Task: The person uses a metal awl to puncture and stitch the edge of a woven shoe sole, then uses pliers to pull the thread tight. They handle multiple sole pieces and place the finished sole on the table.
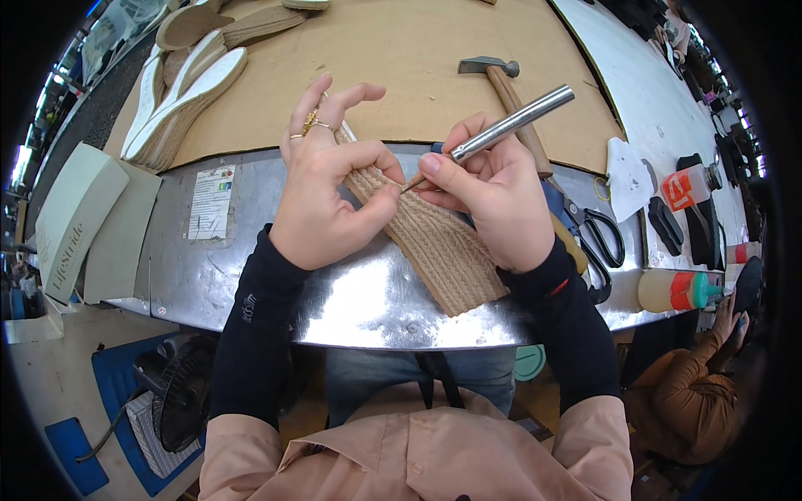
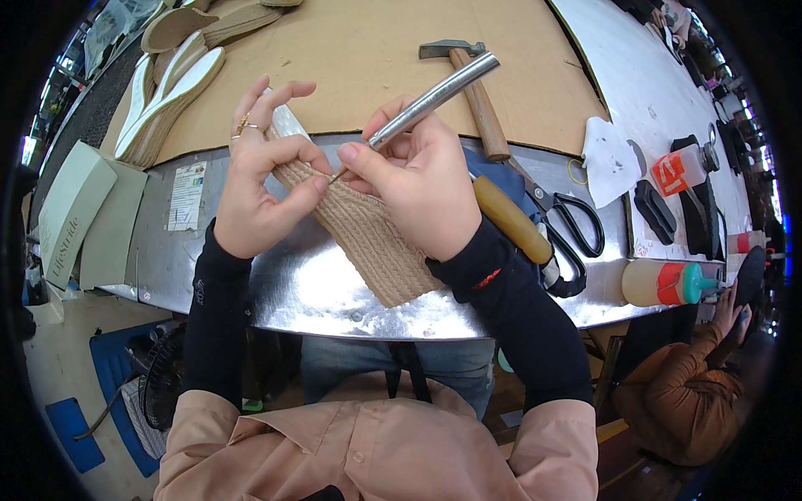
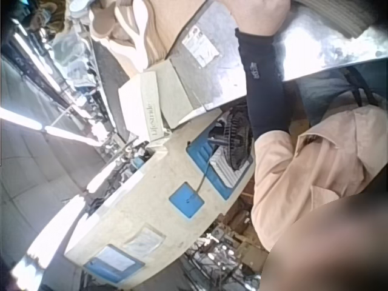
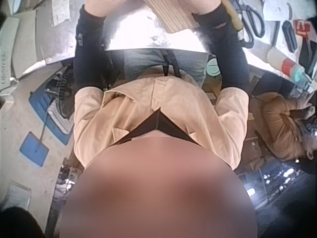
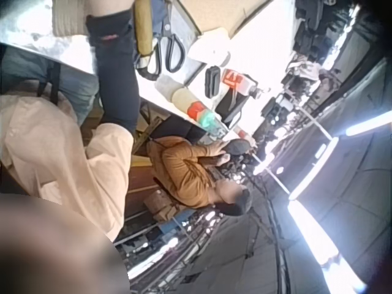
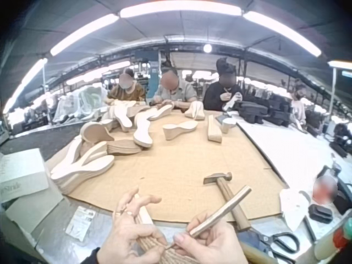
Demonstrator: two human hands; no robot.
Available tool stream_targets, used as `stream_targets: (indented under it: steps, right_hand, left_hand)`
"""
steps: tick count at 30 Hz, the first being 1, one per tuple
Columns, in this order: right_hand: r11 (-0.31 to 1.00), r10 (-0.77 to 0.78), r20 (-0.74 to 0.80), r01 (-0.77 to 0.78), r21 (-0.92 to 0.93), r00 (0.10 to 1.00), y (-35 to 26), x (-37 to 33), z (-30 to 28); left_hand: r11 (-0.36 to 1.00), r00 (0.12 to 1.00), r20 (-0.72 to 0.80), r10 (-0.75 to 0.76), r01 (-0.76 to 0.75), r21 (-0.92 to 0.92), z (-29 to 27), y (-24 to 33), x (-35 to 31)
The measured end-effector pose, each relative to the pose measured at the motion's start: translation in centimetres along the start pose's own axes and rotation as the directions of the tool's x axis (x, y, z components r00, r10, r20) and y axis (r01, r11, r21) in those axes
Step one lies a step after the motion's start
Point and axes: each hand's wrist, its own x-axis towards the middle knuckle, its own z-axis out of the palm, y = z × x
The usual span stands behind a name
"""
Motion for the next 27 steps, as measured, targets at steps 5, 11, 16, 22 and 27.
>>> stream_targets:
  steps: [5, 11, 16, 22, 27]
  right_hand:
    - [1.000, 0.010, 0.022, -0.010, -0.010, 1.000, -0.1, 0.1, -0.2]
    - [0.993, 0.039, -0.026, -0.036, 0.110, 0.999, 0.0, 0.1, -0.4]
    - [0.999, -0.015, -0.017, 0.016, 0.050, 1.000, 0.2, 0.0, -0.2]
    - [0.999, -0.038, -0.007, 0.038, 0.003, 0.999, 0.2, 0.0, 0.0]
    - [0.995, -0.087, 0.011, 0.087, -0.048, 0.996, 0.4, -0.1, -0.1]
  left_hand:
    - [1.000, 1.000, -0.006, -0.007, 0.007, 0.010, 0.2, 0.1, -0.1]
    - [0.999, 0.999, 0.035, 0.032, -0.031, -0.015, -0.5, -0.5, -0.1]
    - [0.993, 0.999, -0.002, 0.033, -0.033, -0.110, -0.7, -1.3, -0.3]
    - [0.928, 0.993, 0.023, -0.116, 0.117, -0.353, 0.1, -2.1, -0.6]
    - [0.908, 0.988, 0.023, -0.153, 0.150, -0.391, 0.5, -2.3, -0.8]
